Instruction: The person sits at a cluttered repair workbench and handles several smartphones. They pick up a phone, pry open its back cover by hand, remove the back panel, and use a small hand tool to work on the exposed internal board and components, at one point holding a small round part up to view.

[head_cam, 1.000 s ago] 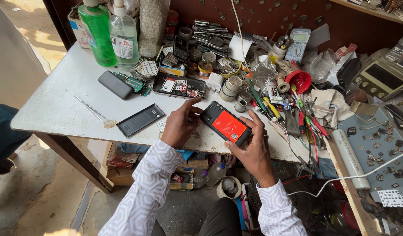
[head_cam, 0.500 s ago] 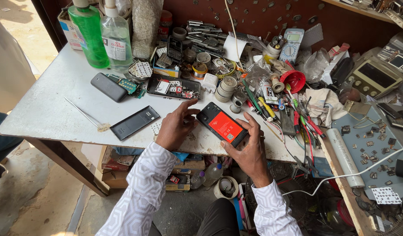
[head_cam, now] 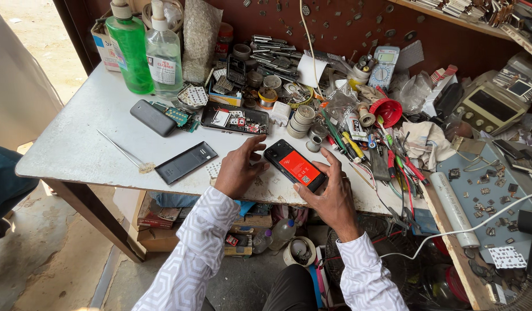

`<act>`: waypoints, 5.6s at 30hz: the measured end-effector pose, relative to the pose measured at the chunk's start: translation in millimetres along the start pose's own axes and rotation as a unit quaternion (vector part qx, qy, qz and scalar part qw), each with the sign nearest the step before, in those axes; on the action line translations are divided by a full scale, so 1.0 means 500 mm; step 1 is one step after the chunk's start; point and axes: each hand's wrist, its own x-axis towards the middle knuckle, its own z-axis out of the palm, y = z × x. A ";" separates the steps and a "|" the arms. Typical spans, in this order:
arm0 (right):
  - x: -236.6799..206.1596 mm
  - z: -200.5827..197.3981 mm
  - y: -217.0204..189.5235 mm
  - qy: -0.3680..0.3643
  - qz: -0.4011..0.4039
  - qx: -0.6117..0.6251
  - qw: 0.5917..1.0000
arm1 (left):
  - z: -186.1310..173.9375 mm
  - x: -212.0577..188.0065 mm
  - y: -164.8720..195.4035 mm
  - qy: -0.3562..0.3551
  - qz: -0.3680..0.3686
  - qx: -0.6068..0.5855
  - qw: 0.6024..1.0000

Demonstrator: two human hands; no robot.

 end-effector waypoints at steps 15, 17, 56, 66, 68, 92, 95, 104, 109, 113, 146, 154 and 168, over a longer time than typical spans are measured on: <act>-0.017 0.023 -0.043 0.127 -0.127 -0.155 0.972 | -0.038 -0.093 0.067 0.138 0.246 0.071 0.957; -0.033 0.032 -0.094 0.120 -0.101 -0.095 0.983 | -0.051 -0.106 0.079 0.156 0.201 0.059 0.965; 0.174 0.247 -0.209 -0.170 -0.256 0.005 0.952 | -0.093 -0.126 -0.068 0.178 0.434 0.339 0.815; 0.139 0.295 -0.284 -0.067 -0.195 0.053 0.977 | -0.118 -0.149 -0.047 0.185 0.429 0.298 0.833; 0.122 0.298 -0.290 -0.071 -0.260 0.104 0.958 | -0.131 -0.160 -0.025 0.201 0.407 0.264 0.851; 0.107 0.230 -0.247 -0.137 -0.178 0.010 0.974 | -0.448 0.020 0.125 0.014 -0.133 0.439 0.888; 0.092 0.230 -0.231 -0.099 -0.190 0.036 0.976 | -0.416 0.059 0.128 0.026 -0.201 0.413 0.888; 0.102 0.238 -0.203 -0.067 -0.171 0.072 0.980 | -0.356 0.098 0.148 0.012 -0.244 0.342 0.907; 0.098 0.242 -0.201 -0.059 -0.181 0.075 0.979 | -0.370 0.087 0.137 -0.041 -0.183 0.283 0.941; 0.100 0.239 -0.211 -0.059 -0.200 0.077 0.975 | -0.420 0.063 0.145 -0.086 -0.133 0.316 0.935; -0.011 -0.018 -0.138 0.043 -0.061 0.112 0.991 | -0.015 -0.018 0.069 -0.127 -0.135 -0.265 0.946; 0.001 -0.156 0.054 0.104 0.120 -0.107 0.981 | 0.062 0.010 0.058 0.053 -0.079 -0.176 0.980; 0.085 -0.061 0.065 -0.078 -0.055 -0.068 0.993 | 0.069 0.027 0.026 0.105 -0.068 -0.190 0.974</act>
